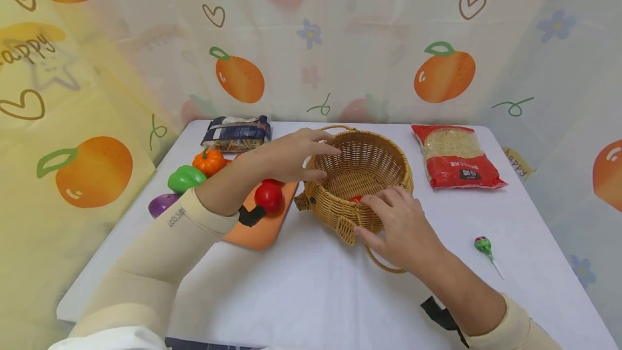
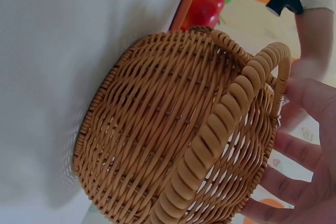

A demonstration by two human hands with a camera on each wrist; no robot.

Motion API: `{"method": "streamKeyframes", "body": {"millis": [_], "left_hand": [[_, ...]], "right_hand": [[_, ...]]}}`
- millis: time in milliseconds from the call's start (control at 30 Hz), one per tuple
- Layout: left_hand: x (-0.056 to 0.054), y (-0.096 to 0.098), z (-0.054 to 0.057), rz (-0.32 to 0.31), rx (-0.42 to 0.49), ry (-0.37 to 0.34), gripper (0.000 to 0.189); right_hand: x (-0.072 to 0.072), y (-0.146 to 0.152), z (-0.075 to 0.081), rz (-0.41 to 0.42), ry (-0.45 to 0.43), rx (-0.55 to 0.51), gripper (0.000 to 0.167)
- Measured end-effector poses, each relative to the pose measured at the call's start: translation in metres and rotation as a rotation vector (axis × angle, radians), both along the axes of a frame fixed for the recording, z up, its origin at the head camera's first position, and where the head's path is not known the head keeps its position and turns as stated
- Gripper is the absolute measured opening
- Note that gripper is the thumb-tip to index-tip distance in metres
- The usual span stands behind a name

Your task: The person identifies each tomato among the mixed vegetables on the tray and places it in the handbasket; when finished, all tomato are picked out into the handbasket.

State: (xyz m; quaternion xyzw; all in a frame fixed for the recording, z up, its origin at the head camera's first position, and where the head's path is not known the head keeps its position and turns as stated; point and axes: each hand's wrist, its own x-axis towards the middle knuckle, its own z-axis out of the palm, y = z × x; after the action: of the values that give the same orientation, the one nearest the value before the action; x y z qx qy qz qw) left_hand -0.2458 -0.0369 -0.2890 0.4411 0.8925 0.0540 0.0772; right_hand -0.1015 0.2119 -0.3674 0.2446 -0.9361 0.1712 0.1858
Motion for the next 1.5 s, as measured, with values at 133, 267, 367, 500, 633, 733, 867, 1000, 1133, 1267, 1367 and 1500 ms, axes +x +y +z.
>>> {"method": "streamKeyframes", "body": {"millis": [133,267,367,500,633,733,867,1000,1133,1267,1367,1500], "left_hand": [[0.002,-0.015,0.005,0.061,-0.006,-0.003,0.06],[0.003,-0.03,0.004,0.108,-0.019,-0.013,0.061],[0.004,-0.041,-0.001,0.128,-0.037,-0.021,0.062],[0.003,-0.055,-0.015,0.143,-0.065,-0.036,0.06],[0.002,-0.067,-0.029,0.175,-0.077,-0.074,0.059],[0.002,-0.075,-0.038,0.202,-0.081,-0.115,0.059],[0.004,-0.084,-0.05,0.206,-0.089,-0.164,0.058],[0.007,-0.092,-0.062,0.196,-0.087,-0.194,0.06],[0.007,-0.099,-0.073,0.205,-0.077,-0.204,0.062],[0.007,-0.103,-0.081,0.212,-0.069,-0.206,0.06],[0.008,-0.104,-0.086,0.221,-0.065,-0.21,0.059],[0.008,-0.104,-0.09,0.235,-0.053,-0.208,0.059]], "right_hand": [[0.001,-0.001,0.001,-0.016,-0.02,0.008,0.051],[0.002,-0.002,0.002,-0.035,-0.045,0.015,0.051],[0.003,-0.002,0.002,-0.038,-0.049,0.017,0.05],[0.003,-0.002,0.001,-0.04,-0.047,0.018,0.05],[0.002,-0.002,0.0,-0.039,-0.04,0.019,0.05],[0.003,-0.002,0.001,-0.043,-0.048,0.021,0.05],[0.003,-0.002,0.003,-0.053,-0.074,0.026,0.049],[0.003,-0.003,0.002,-0.046,-0.063,0.022,0.05],[0.002,-0.003,0.0,-0.035,-0.036,0.013,0.051],[0.002,-0.003,-0.001,-0.032,-0.032,0.008,0.051],[0.002,-0.003,-0.001,-0.03,-0.028,0.008,0.051],[0.001,-0.003,-0.001,-0.032,-0.026,0.007,0.051]]}}
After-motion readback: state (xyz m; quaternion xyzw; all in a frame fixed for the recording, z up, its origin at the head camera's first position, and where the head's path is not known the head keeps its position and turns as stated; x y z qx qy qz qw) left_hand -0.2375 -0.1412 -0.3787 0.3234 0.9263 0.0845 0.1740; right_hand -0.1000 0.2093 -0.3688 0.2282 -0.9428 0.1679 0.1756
